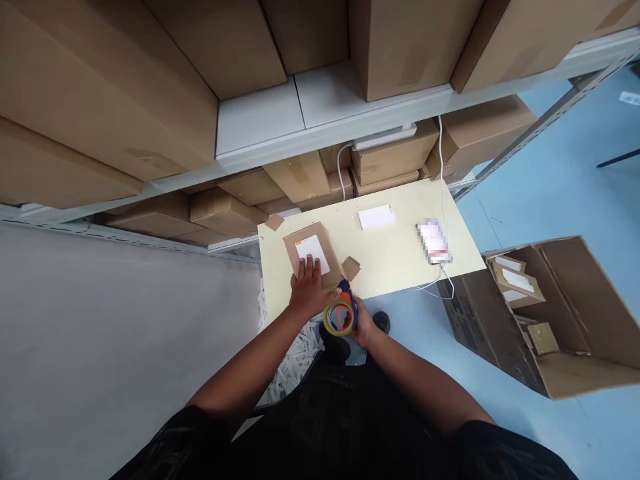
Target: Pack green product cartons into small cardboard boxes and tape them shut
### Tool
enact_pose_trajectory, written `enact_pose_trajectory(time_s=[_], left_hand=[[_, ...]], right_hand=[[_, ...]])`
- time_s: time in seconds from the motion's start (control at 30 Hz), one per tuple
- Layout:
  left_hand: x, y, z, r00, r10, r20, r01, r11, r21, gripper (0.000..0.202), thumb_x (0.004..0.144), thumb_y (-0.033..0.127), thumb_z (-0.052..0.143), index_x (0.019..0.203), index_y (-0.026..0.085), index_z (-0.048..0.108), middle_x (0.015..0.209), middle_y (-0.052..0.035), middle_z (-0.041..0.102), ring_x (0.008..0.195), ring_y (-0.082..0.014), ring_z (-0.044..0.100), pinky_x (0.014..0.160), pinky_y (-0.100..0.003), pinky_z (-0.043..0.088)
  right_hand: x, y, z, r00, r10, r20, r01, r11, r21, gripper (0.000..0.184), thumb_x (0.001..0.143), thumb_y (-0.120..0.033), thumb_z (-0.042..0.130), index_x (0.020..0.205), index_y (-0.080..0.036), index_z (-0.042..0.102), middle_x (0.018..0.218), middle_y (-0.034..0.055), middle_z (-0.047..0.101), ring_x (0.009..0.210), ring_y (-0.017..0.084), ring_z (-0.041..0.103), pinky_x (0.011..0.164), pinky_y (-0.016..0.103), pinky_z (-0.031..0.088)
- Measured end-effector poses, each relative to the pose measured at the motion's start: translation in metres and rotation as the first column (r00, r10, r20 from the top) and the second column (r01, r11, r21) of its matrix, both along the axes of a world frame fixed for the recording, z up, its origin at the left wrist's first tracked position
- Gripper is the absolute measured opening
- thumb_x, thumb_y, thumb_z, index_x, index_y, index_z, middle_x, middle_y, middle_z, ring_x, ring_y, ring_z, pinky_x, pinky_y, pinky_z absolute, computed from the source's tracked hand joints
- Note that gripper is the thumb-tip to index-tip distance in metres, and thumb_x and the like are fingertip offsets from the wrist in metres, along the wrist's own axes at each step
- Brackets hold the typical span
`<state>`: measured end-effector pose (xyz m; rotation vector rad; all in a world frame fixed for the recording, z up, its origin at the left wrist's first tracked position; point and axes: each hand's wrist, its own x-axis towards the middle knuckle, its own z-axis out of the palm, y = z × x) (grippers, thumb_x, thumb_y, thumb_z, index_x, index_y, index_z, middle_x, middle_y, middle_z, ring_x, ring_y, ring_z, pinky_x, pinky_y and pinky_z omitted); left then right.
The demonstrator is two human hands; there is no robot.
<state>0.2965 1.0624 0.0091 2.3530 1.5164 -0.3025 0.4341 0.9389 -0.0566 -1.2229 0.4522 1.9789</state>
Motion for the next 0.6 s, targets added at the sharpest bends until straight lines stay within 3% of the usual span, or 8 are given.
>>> enact_pose_trajectory(time_s=[0.1,0.17,0.23,0.37,0.47,0.6], left_hand=[[-0.017,0.006,0.008,0.986,-0.166,0.027,0.166,0.986,-0.010,0.109,0.080,0.066,0.072,0.164,0.016,0.024,0.171,-0.0198,0.017,0.156,-0.0424,0.017,0.122,-0.051,0.028],[-0.032,0.019,0.009,0.950,-0.310,0.037,0.309,0.951,0.029,0.099,0.080,0.056,0.077,0.162,0.022,0.032,0.169,-0.0158,0.028,0.154,-0.0401,0.026,0.123,-0.050,0.026],[-0.044,0.034,0.005,0.923,-0.383,0.034,0.379,0.921,0.088,0.093,0.082,0.054,0.077,0.161,0.028,0.035,0.169,-0.0128,0.029,0.155,-0.0397,0.024,0.125,-0.055,0.019],[-0.051,0.052,-0.011,0.937,-0.346,0.042,0.334,0.926,0.176,0.097,0.084,0.066,0.070,0.163,0.027,0.032,0.172,-0.0134,0.018,0.159,-0.0422,0.008,0.125,-0.065,0.003],[-0.047,0.053,-0.019,0.949,-0.312,0.049,0.297,0.936,0.189,0.098,0.085,0.069,0.067,0.164,0.026,0.029,0.173,-0.0132,0.017,0.159,-0.0416,0.006,0.124,-0.066,0.000],[-0.045,0.050,-0.020,0.956,-0.289,0.054,0.275,0.944,0.181,0.097,0.085,0.069,0.067,0.164,0.028,0.028,0.173,-0.0115,0.017,0.159,-0.0407,0.005,0.125,-0.065,0.000]], right_hand=[[0.022,0.036,-0.001,0.999,-0.038,-0.035,0.039,0.999,0.025,0.057,0.098,-0.065,0.038,0.106,-0.018,0.070,0.088,0.0079,0.077,0.077,0.024,0.072,0.068,0.035,0.060],[0.044,0.060,-0.001,0.999,0.031,0.010,-0.031,0.999,0.041,0.058,0.098,-0.066,0.040,0.107,-0.017,0.069,0.088,0.0087,0.077,0.076,0.023,0.071,0.068,0.036,0.060],[0.063,0.084,-0.001,0.989,0.122,0.078,-0.125,0.992,0.033,0.056,0.098,-0.065,0.042,0.108,-0.016,0.068,0.086,0.0087,0.076,0.075,0.023,0.071,0.072,0.038,0.061],[0.078,0.113,0.001,0.946,0.212,0.244,-0.218,0.976,-0.005,0.050,0.097,-0.063,0.049,0.108,-0.018,0.067,0.085,0.0065,0.076,0.074,0.022,0.071,0.074,0.041,0.062],[0.084,0.095,0.002,0.935,0.173,0.310,-0.181,0.984,-0.003,0.047,0.098,-0.062,0.050,0.105,-0.019,0.068,0.090,0.0062,0.077,0.075,0.022,0.071,0.074,0.041,0.062],[0.098,0.025,0.005,0.929,0.218,0.301,-0.216,0.976,-0.041,0.045,0.099,-0.060,0.049,0.105,-0.020,0.069,0.092,0.0076,0.078,0.078,0.023,0.073,0.076,0.040,0.063]])
